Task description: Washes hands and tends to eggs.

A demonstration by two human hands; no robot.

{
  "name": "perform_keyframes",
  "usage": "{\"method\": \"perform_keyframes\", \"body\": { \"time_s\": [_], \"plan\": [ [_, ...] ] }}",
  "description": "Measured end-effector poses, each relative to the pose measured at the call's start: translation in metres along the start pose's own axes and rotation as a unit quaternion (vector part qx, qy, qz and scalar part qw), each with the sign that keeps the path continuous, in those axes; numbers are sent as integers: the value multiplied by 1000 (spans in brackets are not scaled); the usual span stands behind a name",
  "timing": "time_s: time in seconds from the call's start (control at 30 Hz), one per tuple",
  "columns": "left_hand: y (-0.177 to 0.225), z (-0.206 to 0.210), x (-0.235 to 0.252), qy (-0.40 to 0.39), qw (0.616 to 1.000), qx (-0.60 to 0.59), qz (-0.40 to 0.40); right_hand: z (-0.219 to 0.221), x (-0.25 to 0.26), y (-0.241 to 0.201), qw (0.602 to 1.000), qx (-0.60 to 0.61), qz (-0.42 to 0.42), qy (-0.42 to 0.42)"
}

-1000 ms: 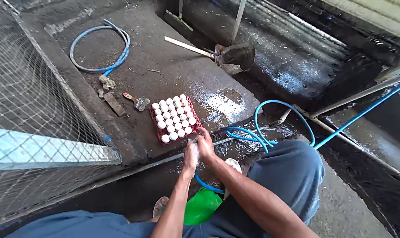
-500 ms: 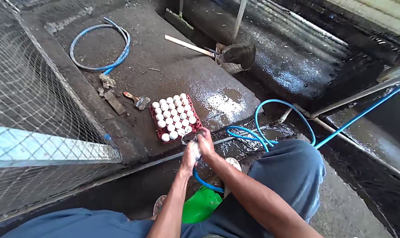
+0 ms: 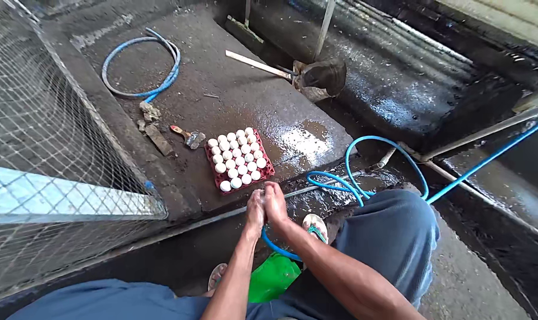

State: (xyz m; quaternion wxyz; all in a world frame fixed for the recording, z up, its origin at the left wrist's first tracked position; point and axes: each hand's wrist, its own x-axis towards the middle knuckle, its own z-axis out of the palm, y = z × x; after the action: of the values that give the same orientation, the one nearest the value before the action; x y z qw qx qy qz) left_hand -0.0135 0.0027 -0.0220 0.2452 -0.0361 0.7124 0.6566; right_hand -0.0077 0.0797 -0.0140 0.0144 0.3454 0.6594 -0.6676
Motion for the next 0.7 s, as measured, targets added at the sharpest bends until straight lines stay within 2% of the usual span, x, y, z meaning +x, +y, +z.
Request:
{"method": "perform_keyframes", "body": {
  "time_s": [0.07,0.17,0.27,0.33,0.4,0.47,0.5,0.57,0.63,0.7],
  "plan": [
    [1,-1,-3,-8,999,14,-31,-2,2,4,1000,-3,-19,0],
    [-5,7,2,6,999,30,-45,-9,24,1,998,29,62,9],
    [-17,2,7,15,999,2,30,-1,-1,1,1000,-6,-24,9],
    [-16,-3,5,-12,1000,10,0,-2,1,6,999,-25,-24,9],
    [-8,-1,4,-21,998,17,-52,-9,22,4,997,15,71,-29],
    [-5,-1,2,-72,994,-37,-77,-15,37,7,975,111,183,-51],
    [-4,-1,3,-73,993,-60,-74,-16,40,8,967,159,194,-51],
    [-4,-4,9,-30,994,-89,-56,-12,35,3,967,197,148,-57],
    [-6,-5,10,3,996,-92,-18,-6,17,-4,994,82,42,-64],
    [-4,1,1,12,996,-94,3,-2,-1,-5,994,-53,-70,-60]
  ]
}}
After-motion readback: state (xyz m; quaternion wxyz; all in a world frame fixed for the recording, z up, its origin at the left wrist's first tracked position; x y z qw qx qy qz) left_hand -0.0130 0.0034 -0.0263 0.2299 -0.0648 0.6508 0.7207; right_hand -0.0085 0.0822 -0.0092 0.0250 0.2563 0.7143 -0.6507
